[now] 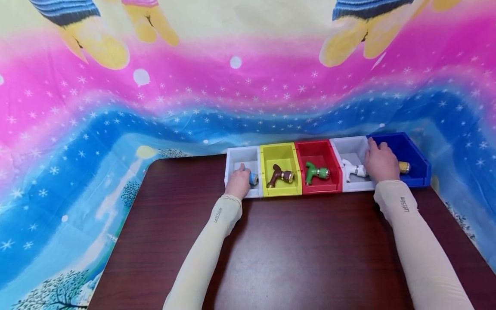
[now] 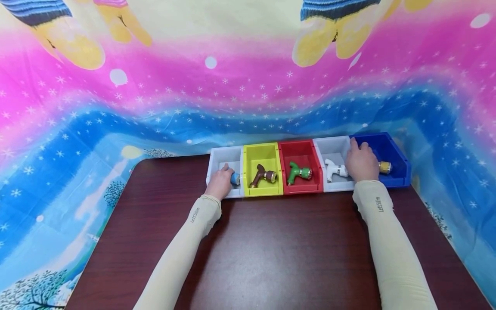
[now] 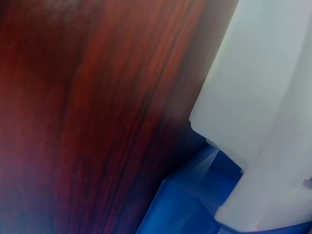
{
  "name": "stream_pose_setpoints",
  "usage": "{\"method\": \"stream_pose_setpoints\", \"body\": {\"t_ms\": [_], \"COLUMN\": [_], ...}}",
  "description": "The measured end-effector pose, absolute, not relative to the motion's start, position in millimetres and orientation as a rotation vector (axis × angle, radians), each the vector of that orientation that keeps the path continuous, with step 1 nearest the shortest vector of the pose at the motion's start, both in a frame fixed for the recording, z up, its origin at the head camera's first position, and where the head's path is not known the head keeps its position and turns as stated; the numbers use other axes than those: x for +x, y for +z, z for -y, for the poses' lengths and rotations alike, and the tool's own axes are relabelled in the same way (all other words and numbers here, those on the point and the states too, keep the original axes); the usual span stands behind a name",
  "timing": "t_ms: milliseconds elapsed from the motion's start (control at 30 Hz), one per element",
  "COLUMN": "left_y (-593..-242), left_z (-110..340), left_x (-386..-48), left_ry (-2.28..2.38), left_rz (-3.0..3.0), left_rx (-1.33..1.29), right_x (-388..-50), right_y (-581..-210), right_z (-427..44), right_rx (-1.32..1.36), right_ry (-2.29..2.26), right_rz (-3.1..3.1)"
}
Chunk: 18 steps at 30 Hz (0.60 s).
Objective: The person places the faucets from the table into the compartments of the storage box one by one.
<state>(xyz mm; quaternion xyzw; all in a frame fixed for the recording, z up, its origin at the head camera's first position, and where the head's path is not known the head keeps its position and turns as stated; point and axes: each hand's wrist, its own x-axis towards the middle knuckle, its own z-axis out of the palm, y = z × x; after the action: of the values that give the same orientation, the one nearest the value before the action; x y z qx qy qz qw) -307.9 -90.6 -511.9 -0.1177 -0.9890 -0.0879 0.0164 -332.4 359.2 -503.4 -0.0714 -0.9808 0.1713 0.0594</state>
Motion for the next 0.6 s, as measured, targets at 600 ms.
{"method": "stream_pose_setpoints", "body": {"t_ms": [600], "left_y": [-511.5], "left_z": [89.9], "left_x": [-310.1], "left_ry": [-0.278], "left_rz": [3.098], "left_rx": [-0.382], "right_x": [-332.1], "right_y": [-502.1], "right_z": [-357.6], "right_rx": [-0.236], "right_ry": [0.502], "right_rz": [2.969]}}
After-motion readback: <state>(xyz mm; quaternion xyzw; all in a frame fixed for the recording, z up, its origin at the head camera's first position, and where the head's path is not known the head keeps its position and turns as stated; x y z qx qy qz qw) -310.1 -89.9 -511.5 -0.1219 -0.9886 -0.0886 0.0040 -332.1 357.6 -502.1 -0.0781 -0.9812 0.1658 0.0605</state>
